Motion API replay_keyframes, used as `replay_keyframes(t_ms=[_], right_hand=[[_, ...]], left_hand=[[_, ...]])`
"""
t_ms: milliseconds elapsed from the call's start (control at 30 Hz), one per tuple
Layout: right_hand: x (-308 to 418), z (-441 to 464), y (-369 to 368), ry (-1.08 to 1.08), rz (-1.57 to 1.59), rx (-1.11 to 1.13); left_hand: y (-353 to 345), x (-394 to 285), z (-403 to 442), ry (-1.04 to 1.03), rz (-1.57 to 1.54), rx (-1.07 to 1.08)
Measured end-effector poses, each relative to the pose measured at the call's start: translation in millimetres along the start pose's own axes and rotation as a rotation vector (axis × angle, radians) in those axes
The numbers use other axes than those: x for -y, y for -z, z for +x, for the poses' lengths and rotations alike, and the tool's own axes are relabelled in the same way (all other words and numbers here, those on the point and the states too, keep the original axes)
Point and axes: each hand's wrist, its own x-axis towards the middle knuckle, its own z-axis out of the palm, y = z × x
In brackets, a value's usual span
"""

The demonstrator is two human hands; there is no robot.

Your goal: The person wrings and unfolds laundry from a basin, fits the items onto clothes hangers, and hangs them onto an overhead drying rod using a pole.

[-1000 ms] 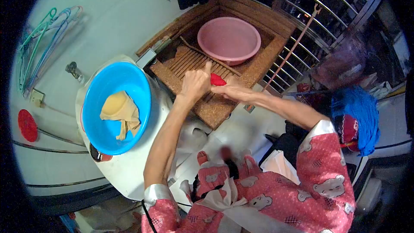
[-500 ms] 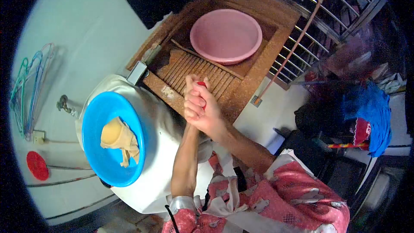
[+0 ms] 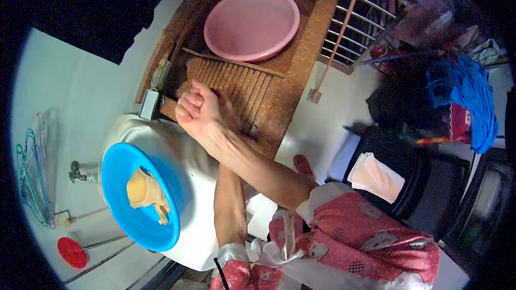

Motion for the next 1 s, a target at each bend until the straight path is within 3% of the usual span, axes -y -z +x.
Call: replay_keyframes(t_ms=[367, 500, 567, 633, 700, 800, 900, 933, 967, 1000], right_hand=[[-10.9, -23.8, -7.4, 0.044, -0.041, 0.086], [-12.9, -49.4, -13.9, -0.054, -0.039, 0.125], [-4.7, -56.4, -4.2, -0.122, -0.3, 0.087], [15.3, -74.5, 4.5, -0.323, -0.507, 0.11], [36.7, -95.0, 7.3, -0.402, -0.917, 0.125], [65.3, -128.6, -9.2, -0.382, -1.407, 0.029], [82.3, -153.8, -24.8, -0.323, -1.717, -0.045], [93.0, -158.0, -28.9, -0.391, -1.685, -0.01], [107.7, -156.4, -30.3, -0.458, -1.651, 0.023], [132.3, -144.8, -20.2, -0.381, -1.76, 0.018]], left_hand=[[8.2, -1.8, 3.5, -0.022, -0.009, 0.039], [13.9, -2.9, 9.5, -0.042, 0.014, 0.066], [17.5, -4.2, 13.4, -0.059, 0.03, 0.093], [22.8, -6.7, 14.9, -0.098, 0.056, 0.127], [31.0, -10.0, 12.0, -0.18, 0.095, 0.171], [45.9, -13.3, -0.8, -0.376, 0.135, 0.238], [49.2, -22.1, -17.0, -0.312, 0.134, 0.32], [49.0, -19.7, -17.5, -0.155, -0.24, 0.404], [49.2, -17.6, -17.3, -0.146, 0.053, 0.472], [50.3, -18.3, -21.6, -0.127, 0.345, 0.54]])
